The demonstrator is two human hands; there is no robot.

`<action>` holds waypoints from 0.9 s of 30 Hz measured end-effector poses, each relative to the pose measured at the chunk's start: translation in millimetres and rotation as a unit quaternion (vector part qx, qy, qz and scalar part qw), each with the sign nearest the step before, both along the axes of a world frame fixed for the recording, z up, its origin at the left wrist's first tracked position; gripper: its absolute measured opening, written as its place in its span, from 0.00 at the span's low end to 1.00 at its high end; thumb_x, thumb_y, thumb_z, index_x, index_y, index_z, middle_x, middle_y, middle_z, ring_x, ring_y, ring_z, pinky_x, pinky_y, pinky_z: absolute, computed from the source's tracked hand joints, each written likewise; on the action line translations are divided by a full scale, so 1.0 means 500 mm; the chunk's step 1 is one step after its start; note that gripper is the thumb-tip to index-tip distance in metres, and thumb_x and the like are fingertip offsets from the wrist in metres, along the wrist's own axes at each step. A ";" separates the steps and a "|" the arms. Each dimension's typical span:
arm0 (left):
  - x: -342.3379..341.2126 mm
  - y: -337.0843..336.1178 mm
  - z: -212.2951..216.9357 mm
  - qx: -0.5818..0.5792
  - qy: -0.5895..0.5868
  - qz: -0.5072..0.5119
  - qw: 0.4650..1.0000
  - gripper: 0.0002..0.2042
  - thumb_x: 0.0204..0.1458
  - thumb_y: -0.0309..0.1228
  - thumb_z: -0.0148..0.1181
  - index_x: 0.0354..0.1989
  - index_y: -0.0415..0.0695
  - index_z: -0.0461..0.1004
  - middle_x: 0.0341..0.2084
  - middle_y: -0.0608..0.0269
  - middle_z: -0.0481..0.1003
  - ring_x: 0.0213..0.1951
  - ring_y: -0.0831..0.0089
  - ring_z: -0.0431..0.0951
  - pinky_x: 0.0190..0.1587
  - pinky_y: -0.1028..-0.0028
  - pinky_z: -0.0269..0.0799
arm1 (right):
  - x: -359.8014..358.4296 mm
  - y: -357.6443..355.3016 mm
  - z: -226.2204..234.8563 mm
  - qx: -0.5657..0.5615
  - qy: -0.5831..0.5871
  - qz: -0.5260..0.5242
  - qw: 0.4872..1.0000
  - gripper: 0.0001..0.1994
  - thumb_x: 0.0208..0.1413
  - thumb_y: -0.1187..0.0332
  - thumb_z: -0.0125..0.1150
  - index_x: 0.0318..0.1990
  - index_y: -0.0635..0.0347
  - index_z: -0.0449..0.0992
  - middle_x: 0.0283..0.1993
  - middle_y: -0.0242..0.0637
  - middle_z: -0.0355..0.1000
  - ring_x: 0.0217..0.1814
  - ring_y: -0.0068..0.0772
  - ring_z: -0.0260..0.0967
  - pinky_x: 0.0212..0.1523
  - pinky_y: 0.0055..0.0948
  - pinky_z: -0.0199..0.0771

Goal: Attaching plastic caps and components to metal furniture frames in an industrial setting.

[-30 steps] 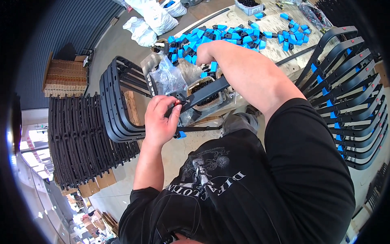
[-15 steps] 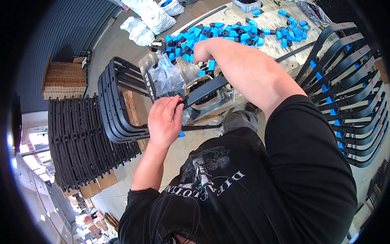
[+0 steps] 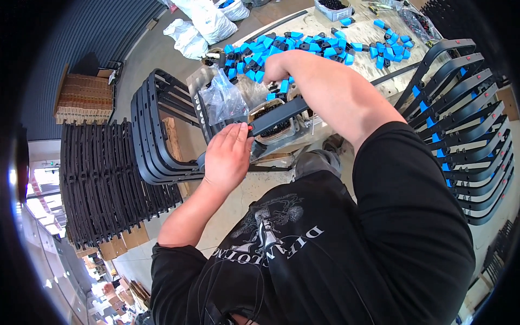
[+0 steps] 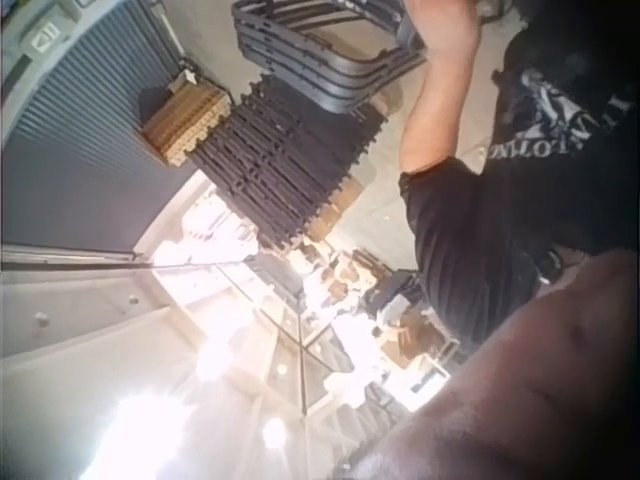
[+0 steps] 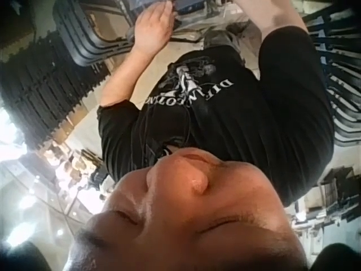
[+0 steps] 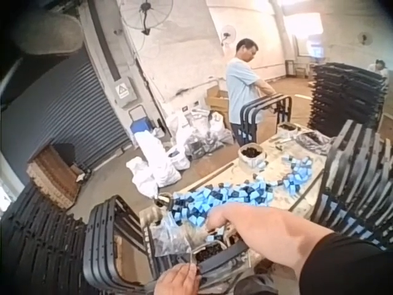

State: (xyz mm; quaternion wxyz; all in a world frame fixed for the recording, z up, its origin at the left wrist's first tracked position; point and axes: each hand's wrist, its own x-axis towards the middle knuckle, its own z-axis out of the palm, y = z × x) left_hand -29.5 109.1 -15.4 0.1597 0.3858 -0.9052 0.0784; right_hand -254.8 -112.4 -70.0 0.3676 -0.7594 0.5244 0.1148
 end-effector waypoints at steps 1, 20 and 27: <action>0.007 0.003 0.008 -0.002 0.000 0.001 1.000 0.20 0.54 0.31 0.67 0.53 0.35 0.76 0.47 0.49 0.79 0.50 0.54 0.79 0.54 0.60 0.74 | -0.006 0.002 -0.006 -0.002 0.000 0.001 1.000 0.19 0.55 0.52 0.64 0.40 0.61 0.83 0.32 0.38 0.79 0.28 0.37 0.73 0.28 0.42 0.73; 0.147 0.078 -0.098 -0.016 0.194 0.191 0.962 0.14 0.43 0.35 0.72 0.33 0.43 0.76 0.30 0.51 0.78 0.36 0.45 0.79 0.39 0.52 0.74 | -0.006 0.061 -0.111 -0.236 0.034 0.083 0.968 0.19 0.49 0.52 0.64 0.36 0.59 0.86 0.43 0.51 0.81 0.44 0.50 0.80 0.48 0.50 0.77; 0.216 0.137 -0.121 0.010 0.212 0.058 0.976 0.11 0.46 0.31 0.71 0.29 0.41 0.73 0.25 0.49 0.74 0.30 0.45 0.75 0.34 0.57 0.71 | 0.041 0.534 0.127 -0.276 -0.231 -0.205 0.910 0.16 0.52 0.55 0.65 0.39 0.60 0.79 0.36 0.49 0.79 0.43 0.54 0.78 0.43 0.47 0.77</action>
